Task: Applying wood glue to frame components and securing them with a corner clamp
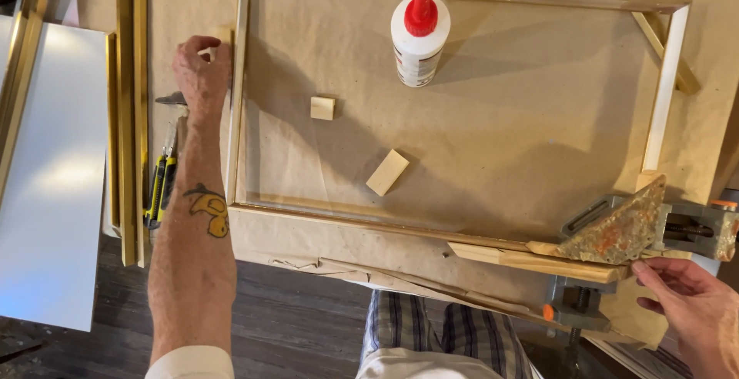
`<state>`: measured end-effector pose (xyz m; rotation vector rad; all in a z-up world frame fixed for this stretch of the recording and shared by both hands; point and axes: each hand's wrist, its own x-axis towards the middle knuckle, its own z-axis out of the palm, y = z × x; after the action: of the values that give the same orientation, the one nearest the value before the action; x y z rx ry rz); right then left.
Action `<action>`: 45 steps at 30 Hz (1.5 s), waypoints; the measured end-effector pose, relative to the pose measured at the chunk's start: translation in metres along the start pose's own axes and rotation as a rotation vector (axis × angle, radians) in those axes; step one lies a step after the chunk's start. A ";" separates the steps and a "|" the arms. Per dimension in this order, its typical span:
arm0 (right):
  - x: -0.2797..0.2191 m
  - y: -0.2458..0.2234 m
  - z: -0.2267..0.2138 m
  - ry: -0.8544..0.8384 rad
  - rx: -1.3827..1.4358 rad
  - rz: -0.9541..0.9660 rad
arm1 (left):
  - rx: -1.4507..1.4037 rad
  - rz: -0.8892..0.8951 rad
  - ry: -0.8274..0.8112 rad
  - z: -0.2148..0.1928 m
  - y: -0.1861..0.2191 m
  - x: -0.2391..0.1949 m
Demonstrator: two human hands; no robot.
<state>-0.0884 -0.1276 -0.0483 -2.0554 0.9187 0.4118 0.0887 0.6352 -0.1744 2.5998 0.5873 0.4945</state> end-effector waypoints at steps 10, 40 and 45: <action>0.006 0.009 -0.002 -0.015 0.043 -0.025 | 0.176 -0.155 -0.057 -0.003 0.053 -0.016; 0.001 -0.009 -0.007 -0.037 -0.012 0.014 | -0.167 -0.287 0.069 0.011 0.058 -0.013; 0.009 -0.001 -0.004 -0.054 0.008 0.007 | -0.333 -0.471 0.065 -0.024 0.075 -0.015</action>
<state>-0.0819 -0.1348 -0.0501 -2.0247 0.8940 0.4641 0.0898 0.5747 -0.1224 2.0498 1.0097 0.4719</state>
